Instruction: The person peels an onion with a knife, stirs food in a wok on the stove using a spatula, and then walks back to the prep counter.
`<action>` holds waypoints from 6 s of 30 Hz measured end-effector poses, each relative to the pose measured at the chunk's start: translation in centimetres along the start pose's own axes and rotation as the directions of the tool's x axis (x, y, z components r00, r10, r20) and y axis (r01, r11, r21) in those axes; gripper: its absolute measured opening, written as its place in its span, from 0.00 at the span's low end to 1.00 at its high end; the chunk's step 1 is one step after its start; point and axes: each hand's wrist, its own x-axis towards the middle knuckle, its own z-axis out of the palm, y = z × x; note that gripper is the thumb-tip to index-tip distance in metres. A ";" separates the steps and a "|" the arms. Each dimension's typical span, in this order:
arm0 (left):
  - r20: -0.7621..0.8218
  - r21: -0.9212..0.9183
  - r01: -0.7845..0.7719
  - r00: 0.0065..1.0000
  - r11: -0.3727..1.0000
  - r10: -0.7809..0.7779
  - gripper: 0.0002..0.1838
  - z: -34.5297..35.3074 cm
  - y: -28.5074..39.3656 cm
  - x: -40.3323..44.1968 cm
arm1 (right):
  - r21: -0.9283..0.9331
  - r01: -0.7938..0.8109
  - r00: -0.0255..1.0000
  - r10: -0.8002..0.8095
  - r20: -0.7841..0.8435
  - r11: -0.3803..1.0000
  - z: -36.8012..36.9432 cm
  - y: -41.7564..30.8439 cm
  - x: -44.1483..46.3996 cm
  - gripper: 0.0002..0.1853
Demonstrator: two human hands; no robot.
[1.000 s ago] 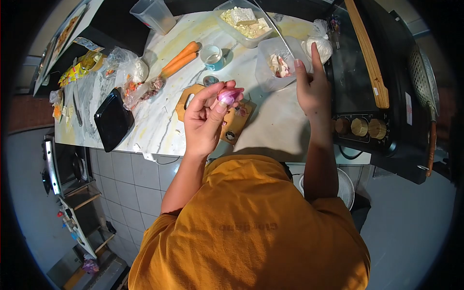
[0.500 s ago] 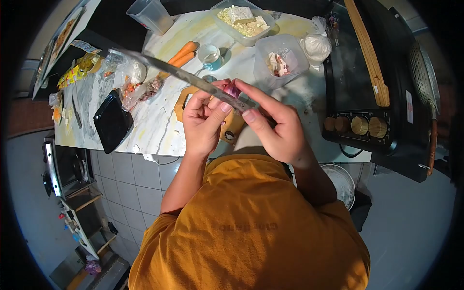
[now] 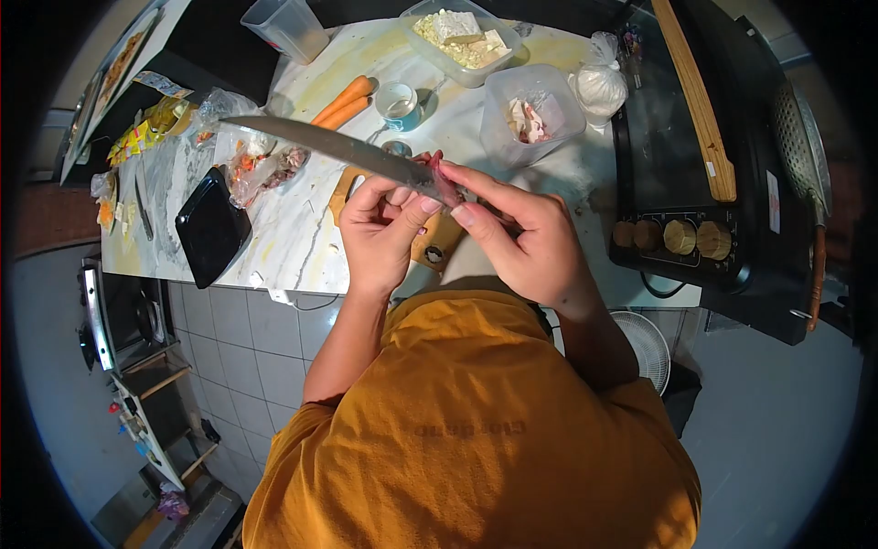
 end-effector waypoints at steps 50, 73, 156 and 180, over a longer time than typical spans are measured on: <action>0.103 -0.252 0.242 0.969 0.937 -0.223 0.16 1.2 0.7 0.6 | -0.134 -0.342 0.870 0.260 -0.418 0.930 -5.8 5.0 2.5 0.21; 0.070 -0.373 0.250 0.968 0.893 -0.242 0.12 0.9 0.2 0.3 | 0.091 -0.084 0.996 0.084 -0.004 0.992 0.4 -0.4 -0.2 0.20; -0.024 -0.198 0.190 0.980 0.962 -0.198 0.13 1.6 -0.5 0.4 | 0.482 -0.213 0.969 0.247 -0.007 0.850 2.0 2.8 -0.5 0.19; 0.129 -0.461 0.398 0.914 0.793 -0.384 0.15 1.0 -0.1 0.9 | 0.475 -0.244 0.959 0.284 -0.013 0.846 0.9 2.8 -0.4 0.19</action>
